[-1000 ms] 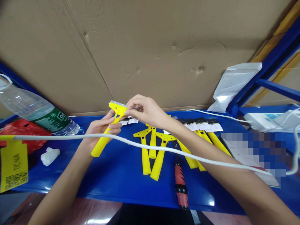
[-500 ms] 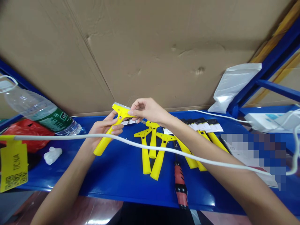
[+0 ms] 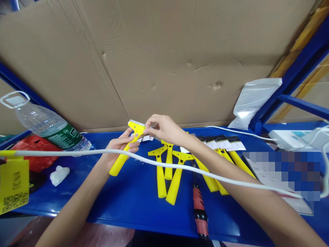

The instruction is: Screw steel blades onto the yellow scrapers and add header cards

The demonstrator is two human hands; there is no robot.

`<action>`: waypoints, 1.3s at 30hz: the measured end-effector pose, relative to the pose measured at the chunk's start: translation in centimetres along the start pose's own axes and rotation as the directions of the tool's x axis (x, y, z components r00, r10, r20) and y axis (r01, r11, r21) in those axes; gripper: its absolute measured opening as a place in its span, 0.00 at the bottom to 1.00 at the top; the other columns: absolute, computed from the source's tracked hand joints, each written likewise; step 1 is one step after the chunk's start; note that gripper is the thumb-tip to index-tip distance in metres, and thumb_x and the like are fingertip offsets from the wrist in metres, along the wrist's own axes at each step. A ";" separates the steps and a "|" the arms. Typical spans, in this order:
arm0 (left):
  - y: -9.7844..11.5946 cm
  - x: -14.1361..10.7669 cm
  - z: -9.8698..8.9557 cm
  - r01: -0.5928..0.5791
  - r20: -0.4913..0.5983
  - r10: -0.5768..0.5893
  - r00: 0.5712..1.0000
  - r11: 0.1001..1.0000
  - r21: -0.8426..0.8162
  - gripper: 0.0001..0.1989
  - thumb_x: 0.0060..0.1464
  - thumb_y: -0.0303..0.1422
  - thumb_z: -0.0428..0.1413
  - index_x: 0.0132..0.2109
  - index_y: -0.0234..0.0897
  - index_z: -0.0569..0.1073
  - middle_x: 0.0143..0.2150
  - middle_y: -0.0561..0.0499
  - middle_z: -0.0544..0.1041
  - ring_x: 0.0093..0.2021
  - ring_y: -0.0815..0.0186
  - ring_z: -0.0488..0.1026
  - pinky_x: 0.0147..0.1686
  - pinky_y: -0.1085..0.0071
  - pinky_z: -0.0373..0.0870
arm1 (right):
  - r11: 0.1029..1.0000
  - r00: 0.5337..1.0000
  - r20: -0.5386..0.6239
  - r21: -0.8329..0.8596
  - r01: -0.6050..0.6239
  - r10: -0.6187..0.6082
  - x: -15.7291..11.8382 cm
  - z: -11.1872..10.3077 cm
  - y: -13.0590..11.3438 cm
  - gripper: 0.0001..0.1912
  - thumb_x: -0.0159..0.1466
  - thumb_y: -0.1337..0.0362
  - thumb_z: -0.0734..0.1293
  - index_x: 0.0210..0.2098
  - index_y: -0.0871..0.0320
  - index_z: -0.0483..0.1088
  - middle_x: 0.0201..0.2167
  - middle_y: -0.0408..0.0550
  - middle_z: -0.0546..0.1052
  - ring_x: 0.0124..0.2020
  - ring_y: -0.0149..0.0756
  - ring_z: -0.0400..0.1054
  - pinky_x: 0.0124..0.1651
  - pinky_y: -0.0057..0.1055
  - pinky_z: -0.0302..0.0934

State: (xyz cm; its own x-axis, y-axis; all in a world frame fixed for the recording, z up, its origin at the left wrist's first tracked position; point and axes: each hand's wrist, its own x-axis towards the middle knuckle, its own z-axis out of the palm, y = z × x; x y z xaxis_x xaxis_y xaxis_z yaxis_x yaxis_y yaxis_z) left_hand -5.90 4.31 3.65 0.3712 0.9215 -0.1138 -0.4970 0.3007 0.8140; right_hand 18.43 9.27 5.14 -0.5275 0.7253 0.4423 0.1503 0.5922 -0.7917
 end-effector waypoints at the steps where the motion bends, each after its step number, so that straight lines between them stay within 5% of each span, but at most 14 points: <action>1: 0.0 0.0 0.0 -0.008 -0.001 0.008 1.000 1.000 -0.002 0.22 0.55 0.20 0.68 0.53 0.40 0.73 0.44 0.47 0.80 0.28 0.71 0.74 0.27 0.76 0.70 | 1.000 1.000 0.013 0.028 -0.006 0.005 0.0 -0.1 0.0 0.08 0.69 0.58 0.76 0.37 0.56 0.79 0.45 0.49 0.81 0.35 0.36 0.78 0.40 0.36 0.70; 11: -0.7 0.0 0.0 -0.104 0.037 0.101 0.994 0.990 0.096 0.24 0.54 0.24 0.72 0.55 0.39 0.75 0.41 0.50 0.80 0.27 0.71 0.75 0.26 0.76 0.71 | 0.996 0.992 0.111 0.065 -0.065 0.058 -0.2 -1.4 -0.9 0.09 0.71 0.57 0.75 0.41 0.55 0.77 0.38 0.48 0.84 0.38 0.40 0.80 0.47 0.39 0.73; 18: -1.1 0.0 -0.3 -0.168 0.082 0.158 0.984 0.977 0.129 0.23 0.56 0.25 0.72 0.55 0.39 0.74 0.39 0.50 0.80 0.27 0.70 0.75 0.27 0.75 0.71 | 1.000 0.987 0.162 0.024 -0.001 -0.002 -0.6 -2.4 -1.9 0.08 0.70 0.58 0.75 0.42 0.56 0.78 0.40 0.48 0.83 0.41 0.40 0.79 0.48 0.38 0.71; 27: -1.8 0.4 -0.3 -0.212 0.092 0.200 0.975 0.967 0.141 0.28 0.52 0.26 0.75 0.54 0.41 0.70 0.40 0.51 0.82 0.24 0.69 0.77 0.25 0.73 0.72 | 0.958 0.981 0.139 -0.233 0.167 -0.137 -0.6 -2.0 -2.5 0.05 0.73 0.63 0.71 0.40 0.57 0.78 0.46 0.51 0.82 0.43 0.37 0.77 0.49 0.37 0.69; 34: -2.3 0.6 -0.8 -0.229 0.087 0.220 0.972 0.967 0.114 0.28 0.52 0.26 0.75 0.53 0.42 0.70 0.39 0.54 0.81 0.24 0.70 0.76 0.26 0.73 0.71 | 0.989 0.999 0.043 -0.144 -0.024 0.030 -0.5 -1.5 -2.1 0.06 0.66 0.62 0.76 0.39 0.57 0.79 0.37 0.49 0.85 0.38 0.40 0.78 0.44 0.37 0.70; 39: -2.2 0.4 -0.6 -0.228 0.091 0.217 0.972 0.965 0.131 0.27 0.52 0.27 0.75 0.53 0.42 0.71 0.38 0.54 0.80 0.24 0.70 0.75 0.25 0.73 0.69 | 0.995 0.997 0.069 -0.094 -0.017 0.024 -0.4 -1.5 -2.3 0.06 0.66 0.61 0.76 0.38 0.57 0.80 0.36 0.48 0.84 0.35 0.39 0.76 0.40 0.37 0.68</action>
State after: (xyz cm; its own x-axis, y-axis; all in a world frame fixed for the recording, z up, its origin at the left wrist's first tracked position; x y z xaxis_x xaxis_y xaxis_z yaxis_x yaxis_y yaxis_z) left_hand -5.11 4.19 1.51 0.3242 0.9386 0.1178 -0.4612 0.0481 0.8860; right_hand 19.59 8.16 7.40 -0.5800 0.7133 0.3935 0.2374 0.6101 -0.7559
